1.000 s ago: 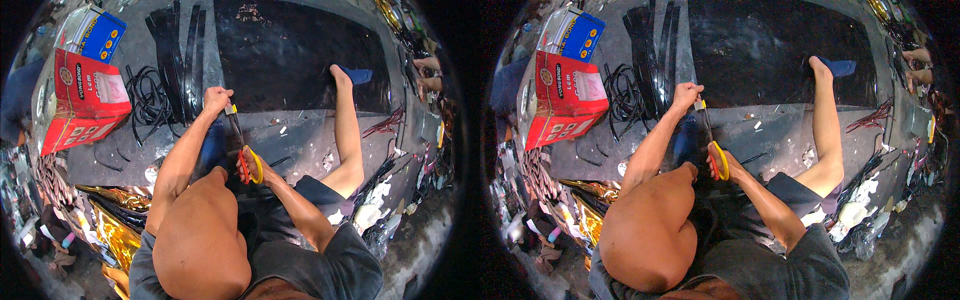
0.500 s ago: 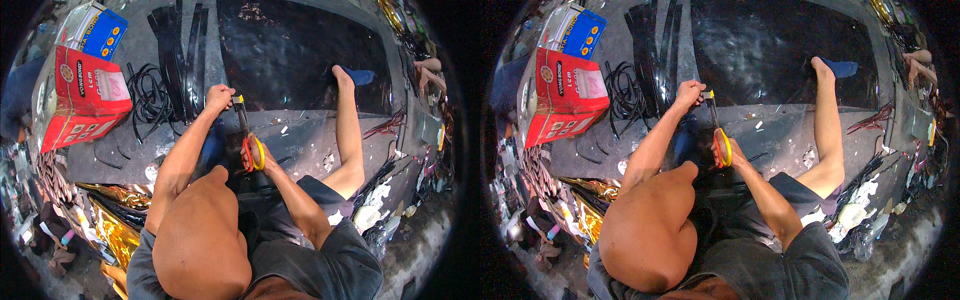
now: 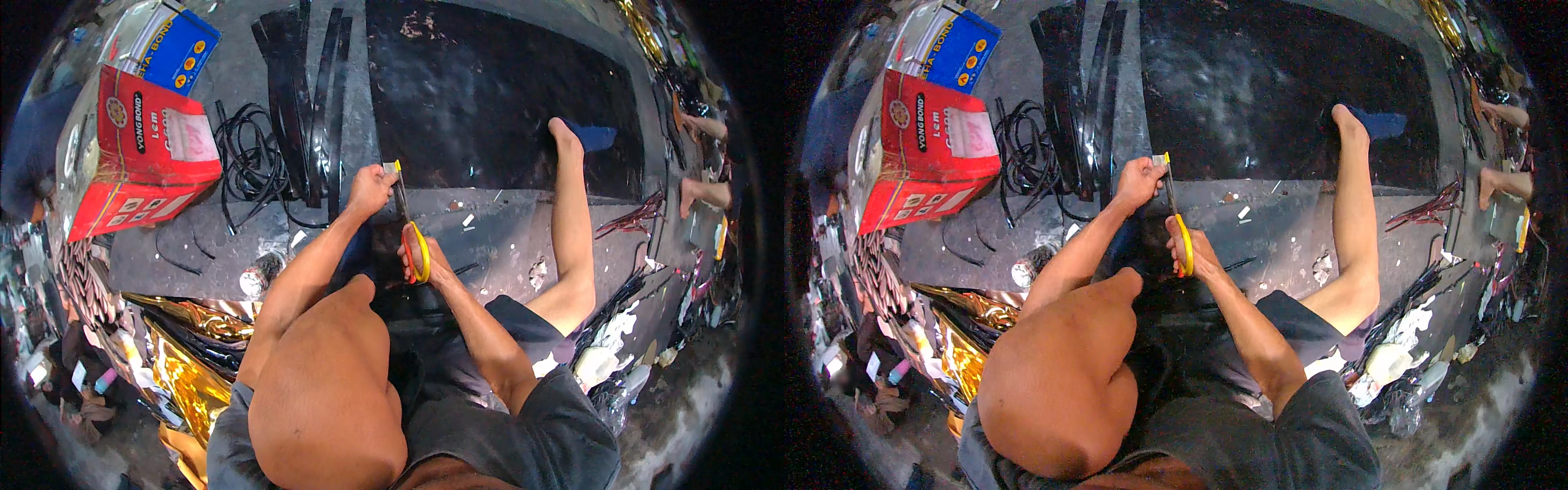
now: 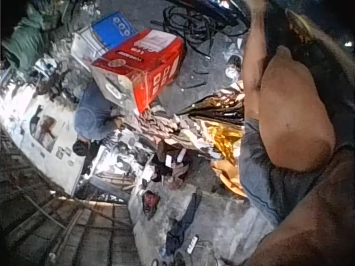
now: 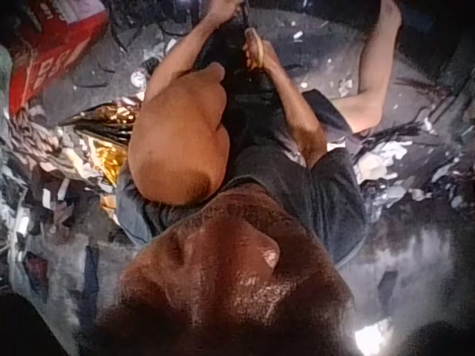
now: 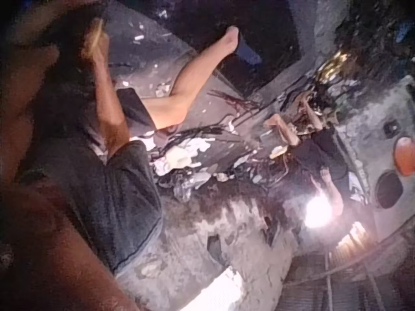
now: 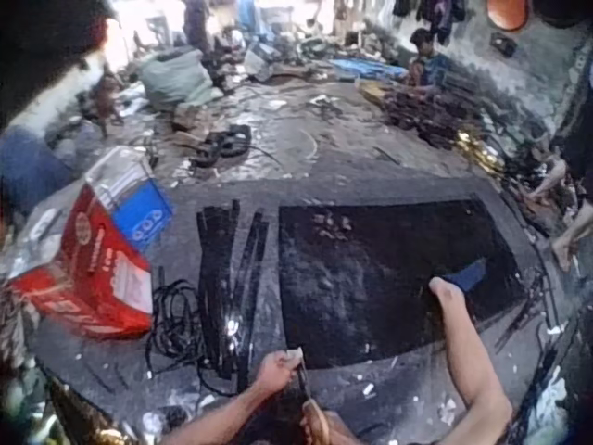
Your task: The person sits on the floor and uses yellow-handled scissors to cut a long black rubber strip into shorter pieces. The cut pieces are placed on the floor to the left as the person continues cutting the remaining length.
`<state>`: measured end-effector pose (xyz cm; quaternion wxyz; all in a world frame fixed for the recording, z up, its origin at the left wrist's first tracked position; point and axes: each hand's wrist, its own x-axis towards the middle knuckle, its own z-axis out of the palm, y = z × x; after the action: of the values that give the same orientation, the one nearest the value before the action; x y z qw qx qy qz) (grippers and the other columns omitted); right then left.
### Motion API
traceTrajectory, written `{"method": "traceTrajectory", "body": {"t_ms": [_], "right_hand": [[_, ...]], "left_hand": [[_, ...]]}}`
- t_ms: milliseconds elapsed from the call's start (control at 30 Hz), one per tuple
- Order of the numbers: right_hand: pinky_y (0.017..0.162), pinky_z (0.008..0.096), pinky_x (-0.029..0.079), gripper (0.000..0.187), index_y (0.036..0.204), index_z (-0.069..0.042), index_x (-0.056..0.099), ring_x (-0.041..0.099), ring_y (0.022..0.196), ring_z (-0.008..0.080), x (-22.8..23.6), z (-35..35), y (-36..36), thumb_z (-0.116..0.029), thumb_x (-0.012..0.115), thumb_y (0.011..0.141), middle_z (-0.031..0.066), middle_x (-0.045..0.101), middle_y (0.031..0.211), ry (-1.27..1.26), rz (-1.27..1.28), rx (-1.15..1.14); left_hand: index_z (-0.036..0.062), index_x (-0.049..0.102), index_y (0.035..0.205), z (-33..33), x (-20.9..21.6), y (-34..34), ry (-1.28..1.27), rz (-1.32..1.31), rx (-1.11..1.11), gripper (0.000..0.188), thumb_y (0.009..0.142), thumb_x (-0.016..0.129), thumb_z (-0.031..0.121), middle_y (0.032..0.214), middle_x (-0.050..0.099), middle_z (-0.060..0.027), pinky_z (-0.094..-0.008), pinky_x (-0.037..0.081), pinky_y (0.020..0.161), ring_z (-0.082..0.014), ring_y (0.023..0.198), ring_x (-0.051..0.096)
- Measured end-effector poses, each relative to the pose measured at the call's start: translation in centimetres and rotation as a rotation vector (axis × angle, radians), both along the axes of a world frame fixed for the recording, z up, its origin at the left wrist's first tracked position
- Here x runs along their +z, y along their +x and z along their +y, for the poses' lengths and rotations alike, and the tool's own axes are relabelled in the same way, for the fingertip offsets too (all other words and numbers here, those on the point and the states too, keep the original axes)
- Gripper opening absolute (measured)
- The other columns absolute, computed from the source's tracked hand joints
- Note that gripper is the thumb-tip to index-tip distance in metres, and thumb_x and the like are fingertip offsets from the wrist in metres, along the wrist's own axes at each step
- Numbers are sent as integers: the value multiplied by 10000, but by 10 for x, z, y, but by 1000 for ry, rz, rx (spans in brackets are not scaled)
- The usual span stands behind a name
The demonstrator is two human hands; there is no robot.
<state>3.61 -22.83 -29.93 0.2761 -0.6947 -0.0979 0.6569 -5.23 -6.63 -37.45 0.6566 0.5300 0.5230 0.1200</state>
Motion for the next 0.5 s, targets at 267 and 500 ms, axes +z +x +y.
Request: {"method": "traceTrajectory", "body": {"t_ms": [267, 500], "right_hand": [[414, 325, 445, 886, 771, 39, 574, 569, 435, 195, -16, 8, 3, -825, 380, 785, 76, 500, 530, 40, 11, 29], [398, 311, 444, 890, 718, -8, 540, 540, 422, 180, 5, 15, -1, -877, 348, 726, 57, 473, 518, 61, -68, 76]], "left_hand": [[34, 536, 771, 3, 19, 0, -27, -11, -27, 211, 901, 593, 191, 618, 577, -32, -269, 431, 450, -109, 494, 536], [25, 559, 806, -4, 13, 0, 31, -31, -15, 200, 914, 571, 193, 615, 563, -19, -259, 421, 473, -97, 511, 524]]}}
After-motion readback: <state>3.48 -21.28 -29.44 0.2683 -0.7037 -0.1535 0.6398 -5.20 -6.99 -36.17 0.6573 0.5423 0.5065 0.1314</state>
